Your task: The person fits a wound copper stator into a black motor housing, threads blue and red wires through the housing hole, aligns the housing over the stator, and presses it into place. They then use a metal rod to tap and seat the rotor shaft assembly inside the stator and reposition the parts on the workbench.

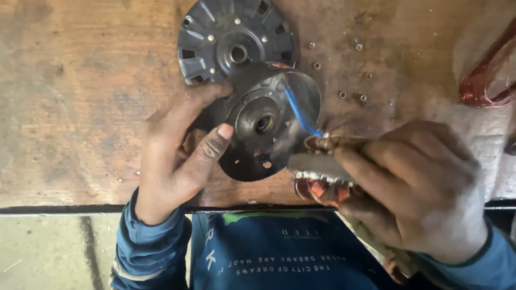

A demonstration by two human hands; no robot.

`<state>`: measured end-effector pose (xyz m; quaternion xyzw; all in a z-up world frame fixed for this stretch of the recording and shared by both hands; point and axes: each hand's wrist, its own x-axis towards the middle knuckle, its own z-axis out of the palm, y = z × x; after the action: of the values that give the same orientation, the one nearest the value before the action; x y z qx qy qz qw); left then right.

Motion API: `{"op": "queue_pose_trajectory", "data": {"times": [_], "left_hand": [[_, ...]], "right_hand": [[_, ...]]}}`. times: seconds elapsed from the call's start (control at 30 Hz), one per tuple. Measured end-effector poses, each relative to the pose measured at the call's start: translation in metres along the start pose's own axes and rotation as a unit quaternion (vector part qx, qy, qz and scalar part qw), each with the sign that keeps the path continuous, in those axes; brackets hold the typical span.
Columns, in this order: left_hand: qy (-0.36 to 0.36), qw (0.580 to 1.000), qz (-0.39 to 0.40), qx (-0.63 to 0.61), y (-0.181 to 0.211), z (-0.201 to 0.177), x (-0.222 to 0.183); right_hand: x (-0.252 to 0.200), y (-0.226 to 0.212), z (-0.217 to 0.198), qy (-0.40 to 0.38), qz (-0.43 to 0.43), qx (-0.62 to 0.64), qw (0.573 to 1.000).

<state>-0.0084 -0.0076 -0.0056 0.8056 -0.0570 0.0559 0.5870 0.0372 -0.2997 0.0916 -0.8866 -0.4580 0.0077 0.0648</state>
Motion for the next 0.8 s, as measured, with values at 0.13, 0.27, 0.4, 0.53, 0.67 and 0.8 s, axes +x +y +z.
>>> {"op": "queue_pose_trajectory", "data": {"times": [0.13, 0.27, 0.4, 0.53, 0.67, 0.8], "left_hand": [[-0.008, 1.0, 0.007, -0.018, 0.002, 0.004, 0.003], [-0.009, 1.0, 0.01, -0.005, 0.017, 0.011, -0.001], [0.009, 1.0, -0.002, -0.008, 0.022, 0.015, -0.007], [0.026, 0.999, -0.014, -0.027, 0.023, 0.015, -0.012], [0.037, 0.998, 0.004, -0.041, 0.037, 0.012, -0.012], [0.033, 0.999, 0.039, -0.007, 0.051, 0.006, -0.023]], "right_hand": [[-0.002, -0.001, 0.004, 0.022, -0.026, 0.164, 0.986], [-0.001, 0.0, 0.013, -0.112, 0.031, 0.202, 0.973], [0.038, -0.019, 0.001, -0.1, -0.032, 0.29, 0.951], [0.039, -0.017, 0.004, -0.091, -0.077, 0.367, 0.923], [0.035, -0.015, 0.006, -0.148, -0.102, 0.368, 0.912], [0.027, -0.016, 0.014, -0.107, -0.076, 0.327, 0.936]]}}
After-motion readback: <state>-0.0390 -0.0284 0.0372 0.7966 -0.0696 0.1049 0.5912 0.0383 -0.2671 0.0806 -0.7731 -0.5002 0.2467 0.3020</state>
